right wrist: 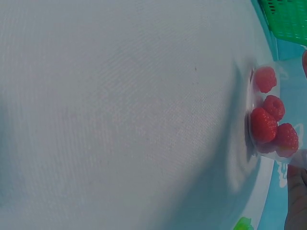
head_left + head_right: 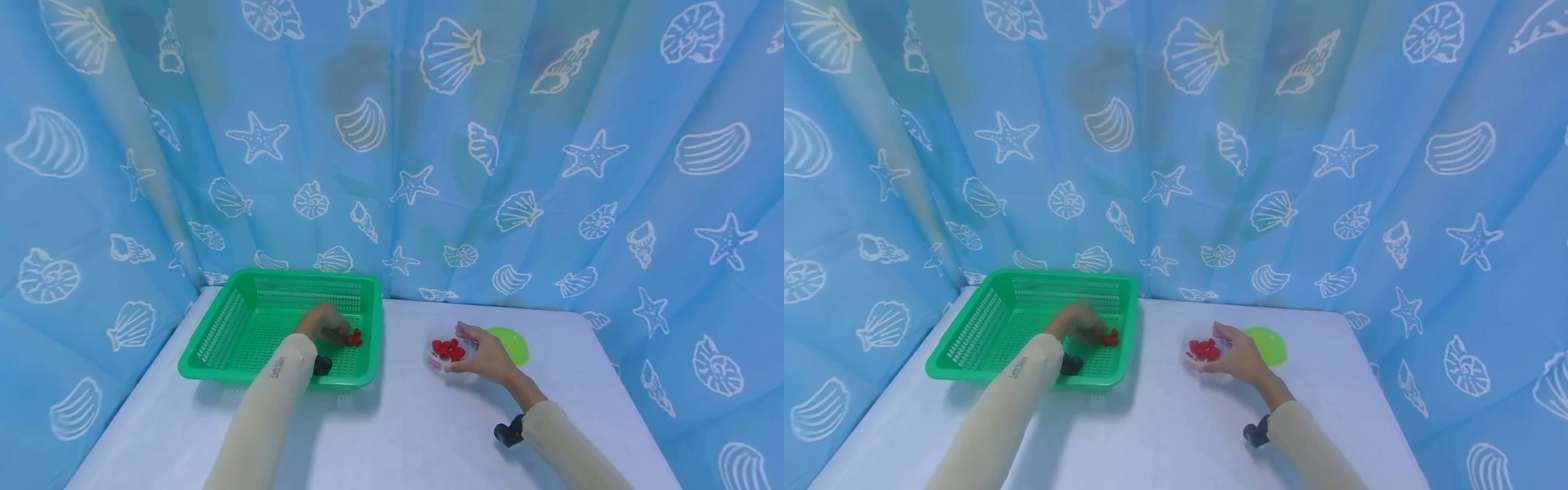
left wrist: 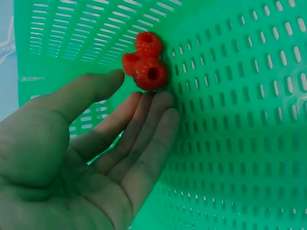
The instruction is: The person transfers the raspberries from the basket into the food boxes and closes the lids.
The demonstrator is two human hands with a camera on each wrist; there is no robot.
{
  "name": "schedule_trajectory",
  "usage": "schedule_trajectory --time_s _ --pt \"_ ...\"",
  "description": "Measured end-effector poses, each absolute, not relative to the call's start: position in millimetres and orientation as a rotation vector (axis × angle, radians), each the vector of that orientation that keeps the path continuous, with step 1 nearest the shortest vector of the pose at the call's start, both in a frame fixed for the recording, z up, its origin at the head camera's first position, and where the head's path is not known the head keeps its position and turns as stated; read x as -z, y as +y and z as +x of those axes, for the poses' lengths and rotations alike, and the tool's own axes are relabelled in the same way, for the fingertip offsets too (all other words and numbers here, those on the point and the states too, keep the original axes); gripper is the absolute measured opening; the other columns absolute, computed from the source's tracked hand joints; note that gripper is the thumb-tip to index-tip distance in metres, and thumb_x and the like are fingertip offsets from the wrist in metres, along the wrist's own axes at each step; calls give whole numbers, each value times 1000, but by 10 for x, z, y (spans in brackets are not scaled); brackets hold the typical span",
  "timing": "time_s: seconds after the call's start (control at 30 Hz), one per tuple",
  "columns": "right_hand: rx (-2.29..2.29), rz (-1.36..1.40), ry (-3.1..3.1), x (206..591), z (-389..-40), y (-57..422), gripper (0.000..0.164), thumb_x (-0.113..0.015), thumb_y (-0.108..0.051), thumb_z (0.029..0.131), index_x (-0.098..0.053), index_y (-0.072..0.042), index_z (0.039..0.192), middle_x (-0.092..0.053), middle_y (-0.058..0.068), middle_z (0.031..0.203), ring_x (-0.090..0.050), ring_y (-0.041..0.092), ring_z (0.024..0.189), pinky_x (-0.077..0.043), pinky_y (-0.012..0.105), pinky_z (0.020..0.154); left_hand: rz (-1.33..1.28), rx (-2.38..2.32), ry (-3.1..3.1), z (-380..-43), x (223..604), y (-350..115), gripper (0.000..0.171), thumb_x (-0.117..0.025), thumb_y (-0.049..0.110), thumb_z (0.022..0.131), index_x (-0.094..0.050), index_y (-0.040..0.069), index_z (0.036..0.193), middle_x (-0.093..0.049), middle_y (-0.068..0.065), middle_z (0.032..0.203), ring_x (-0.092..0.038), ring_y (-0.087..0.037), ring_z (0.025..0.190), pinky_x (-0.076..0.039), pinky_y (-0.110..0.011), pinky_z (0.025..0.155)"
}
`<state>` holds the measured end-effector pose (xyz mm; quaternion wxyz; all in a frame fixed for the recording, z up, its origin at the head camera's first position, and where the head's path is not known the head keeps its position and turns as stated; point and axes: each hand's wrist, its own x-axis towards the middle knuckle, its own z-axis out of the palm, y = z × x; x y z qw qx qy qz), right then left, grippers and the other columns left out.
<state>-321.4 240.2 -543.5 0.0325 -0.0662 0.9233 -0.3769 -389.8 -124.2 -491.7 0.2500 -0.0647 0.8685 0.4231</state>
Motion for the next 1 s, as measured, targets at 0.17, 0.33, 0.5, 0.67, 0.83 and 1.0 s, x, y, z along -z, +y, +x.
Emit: schedule_trajectory --time_s 0.17,0.33,0.5,0.67,0.83,1.0 --pt "1151 -216 2850 5414 -3210 2391 110 -92 -45 58 -38 -20 151 -48 2 146 -39 29 137 -49 51 95 -256 -1189 2320 -3902 4963 -1191 24 -76 6 82 -64 -6 100 -69 -19 94 -70 -29 82 -59 -36 72" --pt "1147 -217 2855 5417 -3220 2388 108 -92 -43 59 -38 -24 150 -49 0 146 -39 28 137 -49 48 95 -276 -1142 2337 -3933 5010 -1168 22 -81 7 78 -67 -4 92 -68 -16 89 -69 -25 77 -59 -32 67" --pt "1147 -199 2850 5436 -3218 2398 111 -92 -47 56 -39 -22 150 -49 0 145 -40 28 136 -50 49 94 -253 -1142 2343 -3926 5043 -1156 17 -78 6 81 -69 -3 91 -69 -15 90 -69 -26 81 -59 -33 71" --pt "1155 -201 2856 5453 -3213 2397 113 -92 -50 54 -40 -21 150 -50 -1 144 -40 29 136 -50 51 93 -242 -1163 2336 -3929 5050 -1169 15 -77 5 81 -70 -3 90 -69 -14 88 -69 -27 80 -59 -34 72" --pt "1140 -188 2854 5470 -3207 2398 111 -92 -49 55 -39 -23 150 -50 -2 144 -39 27 137 -50 50 94 -241 -1125 2376 -3967 5027 -1204 13 -75 8 82 -70 -2 86 -69 -13 84 -69 -25 77 -59 -34 70" --pt "1154 -192 2854 5450 -3210 2398 111 -92 -48 56 -40 -22 150 -50 -1 144 -39 29 137 -49 51 95 -230 -1261 2391 -4004 4967 -1232 18 -73 18 79 -67 1 81 -68 -11 83 -69 -25 81 -57 -37 78"
